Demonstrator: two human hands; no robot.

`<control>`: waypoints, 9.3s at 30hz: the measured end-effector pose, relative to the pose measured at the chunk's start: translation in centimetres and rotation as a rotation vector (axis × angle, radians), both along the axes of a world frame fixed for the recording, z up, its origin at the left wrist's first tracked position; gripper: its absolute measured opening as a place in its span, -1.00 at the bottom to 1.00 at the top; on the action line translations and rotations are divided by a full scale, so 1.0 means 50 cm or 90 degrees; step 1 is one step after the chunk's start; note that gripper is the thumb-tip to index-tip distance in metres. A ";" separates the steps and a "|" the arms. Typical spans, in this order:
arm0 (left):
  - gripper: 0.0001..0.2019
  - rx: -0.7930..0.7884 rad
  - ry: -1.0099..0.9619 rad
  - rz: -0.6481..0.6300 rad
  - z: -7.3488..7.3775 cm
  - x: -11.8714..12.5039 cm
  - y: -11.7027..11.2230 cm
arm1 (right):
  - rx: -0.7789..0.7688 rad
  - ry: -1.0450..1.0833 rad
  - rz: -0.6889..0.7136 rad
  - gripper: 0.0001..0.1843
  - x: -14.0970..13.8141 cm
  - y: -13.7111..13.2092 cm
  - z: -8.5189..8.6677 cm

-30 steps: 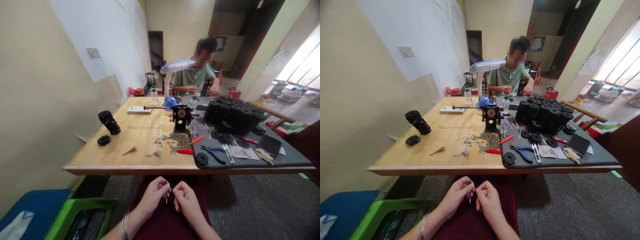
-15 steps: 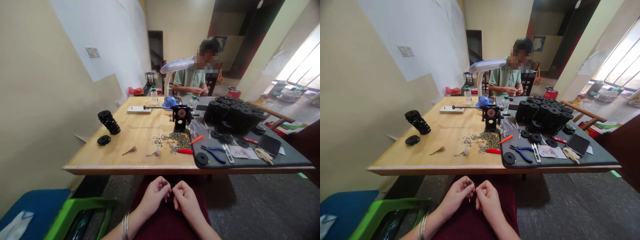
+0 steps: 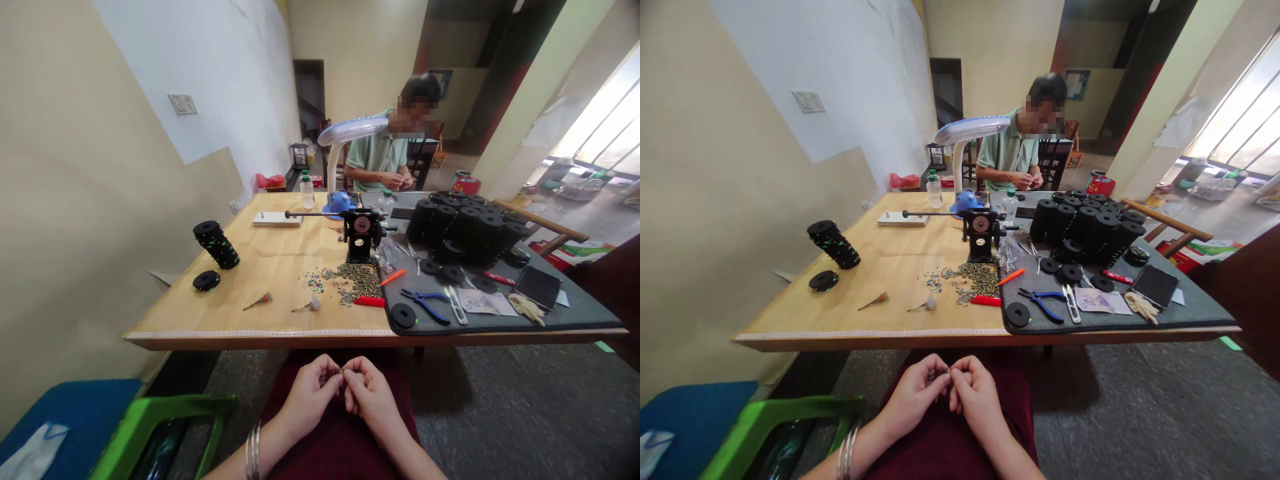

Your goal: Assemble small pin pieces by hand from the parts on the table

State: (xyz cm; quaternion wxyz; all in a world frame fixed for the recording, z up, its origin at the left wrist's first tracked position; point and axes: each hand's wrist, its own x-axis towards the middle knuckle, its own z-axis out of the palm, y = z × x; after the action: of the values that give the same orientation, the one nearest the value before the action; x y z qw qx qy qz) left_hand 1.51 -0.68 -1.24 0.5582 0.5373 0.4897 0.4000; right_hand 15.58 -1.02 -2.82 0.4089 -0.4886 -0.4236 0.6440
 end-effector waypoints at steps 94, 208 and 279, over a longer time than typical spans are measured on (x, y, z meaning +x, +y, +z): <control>-0.77 -0.056 0.036 0.006 0.033 -0.011 0.029 | 0.024 -0.031 0.000 -0.63 0.008 -0.005 0.019; -0.72 -0.251 -0.281 -0.023 0.026 0.005 0.003 | 0.068 0.022 -0.069 -0.53 -0.005 0.012 0.023; -0.77 0.016 0.031 0.018 0.006 0.004 0.005 | -0.007 0.017 -0.042 -0.49 -0.005 0.007 0.020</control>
State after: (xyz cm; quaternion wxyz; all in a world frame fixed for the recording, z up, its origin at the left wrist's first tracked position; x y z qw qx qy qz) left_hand 1.69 -0.46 -0.93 0.5336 0.5469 0.5058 0.4004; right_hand 15.34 -0.65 -1.83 0.4327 -0.4959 -0.3983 0.6389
